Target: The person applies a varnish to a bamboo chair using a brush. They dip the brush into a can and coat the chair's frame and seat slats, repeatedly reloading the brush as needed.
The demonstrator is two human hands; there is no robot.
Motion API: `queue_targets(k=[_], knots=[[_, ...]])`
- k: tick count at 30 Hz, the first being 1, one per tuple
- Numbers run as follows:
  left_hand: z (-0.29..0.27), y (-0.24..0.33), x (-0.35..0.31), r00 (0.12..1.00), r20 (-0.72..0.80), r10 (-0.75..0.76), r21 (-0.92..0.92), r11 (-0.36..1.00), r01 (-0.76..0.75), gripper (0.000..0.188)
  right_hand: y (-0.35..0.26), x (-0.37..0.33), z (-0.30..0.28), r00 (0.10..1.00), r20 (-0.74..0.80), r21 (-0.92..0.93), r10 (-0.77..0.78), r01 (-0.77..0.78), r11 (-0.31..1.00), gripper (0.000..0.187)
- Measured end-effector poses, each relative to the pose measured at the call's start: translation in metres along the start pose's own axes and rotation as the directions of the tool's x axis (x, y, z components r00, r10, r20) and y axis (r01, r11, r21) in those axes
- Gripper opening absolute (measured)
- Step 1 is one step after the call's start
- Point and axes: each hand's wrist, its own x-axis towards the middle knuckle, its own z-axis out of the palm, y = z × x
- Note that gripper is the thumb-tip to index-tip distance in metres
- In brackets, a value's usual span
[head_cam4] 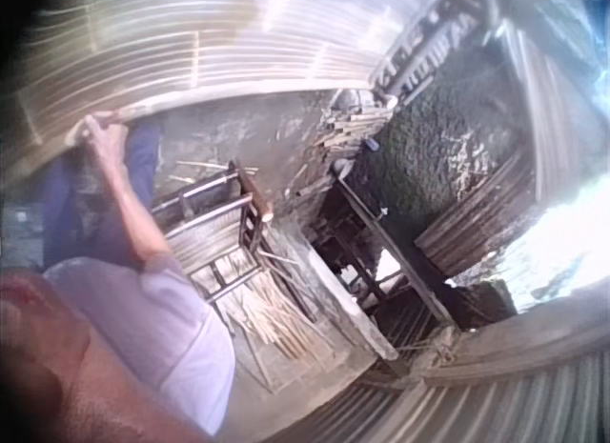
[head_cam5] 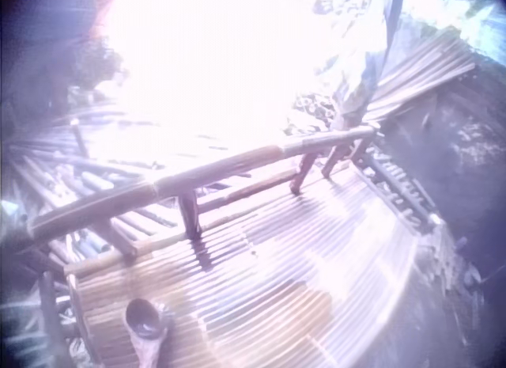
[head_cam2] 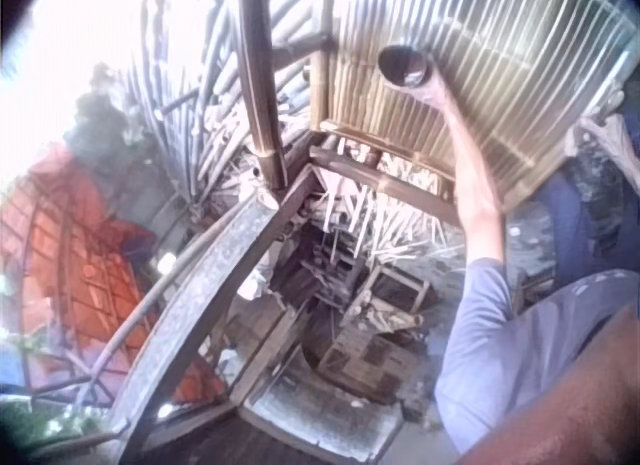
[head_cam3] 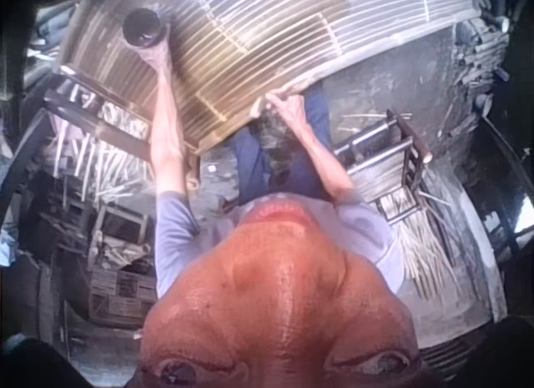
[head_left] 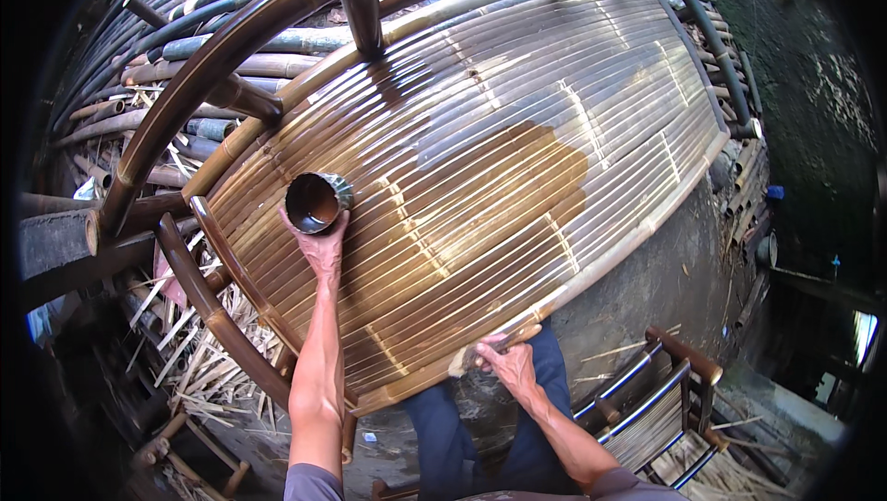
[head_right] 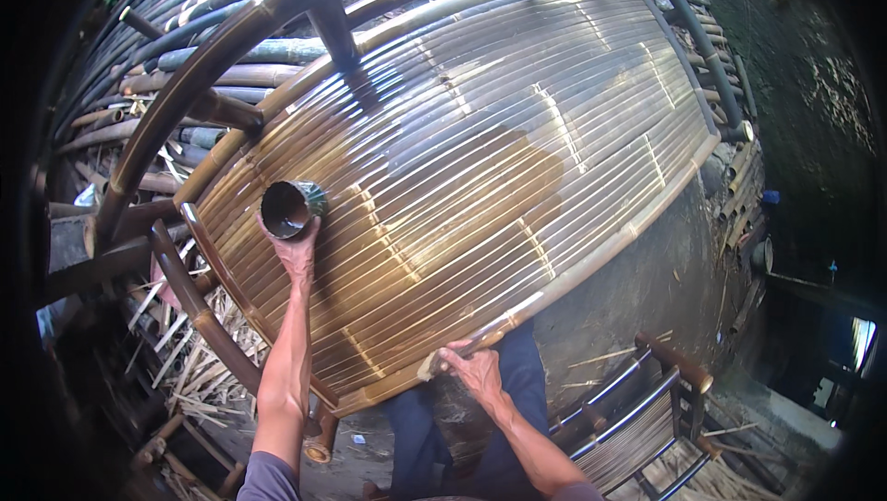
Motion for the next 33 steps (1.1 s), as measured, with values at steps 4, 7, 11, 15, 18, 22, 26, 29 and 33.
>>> queue_targets(k=[4,7,11,15,18,22,26,29,33], knots=[[0.017,0.012,0.003,0.995,-0.088,-0.037,0.144,0.988,0.049,0.094,0.005,0.025,-0.031,0.993,0.086,-0.022,-0.082,0.085,0.996,0.022],[0.040,0.036,-0.016,0.996,-0.089,-0.001,0.212,0.977,0.020,0.096,-0.012,0.039,-0.073,0.969,0.159,-0.064,-0.191,0.203,0.977,0.028],[0.102,0.100,-0.063,0.998,-0.064,-0.025,0.337,0.940,0.045,0.102,-0.033,0.056,-0.154,0.989,0.113,-0.029,-0.095,0.099,0.995,0.042],[0.190,0.170,-0.098,0.994,0.110,0.008,0.025,1.000,-0.011,0.100,-0.015,0.080,-0.232,0.993,-0.028,0.169,-0.116,0.119,0.978,0.041],[0.258,0.225,-0.115,0.960,0.270,-0.073,0.045,0.997,0.063,0.100,-0.017,0.093,-0.282,0.988,-0.132,0.282,-0.085,0.120,0.952,0.038],[0.378,0.271,-0.140,0.893,0.445,0.072,-0.088,0.995,-0.037,0.095,0.006,0.113,-0.336,0.952,-0.301,0.347,-0.062,0.170,0.922,0.038],[0.467,0.293,-0.155,0.808,0.523,0.271,-0.276,0.951,-0.140,0.096,-0.013,0.123,-0.373,0.939,-0.345,0.483,0.002,0.175,0.858,0.044],[0.506,0.306,-0.164,0.770,0.532,0.352,-0.196,0.936,-0.293,0.093,-0.034,0.131,-0.398,0.917,-0.390,0.414,-0.084,0.256,0.874,0.044],[0.547,0.320,-0.190,0.700,0.612,0.368,-0.264,0.929,-0.258,0.097,-0.063,0.142,-0.436,0.811,-0.523,0.119,-0.262,0.374,0.920,0.039]])
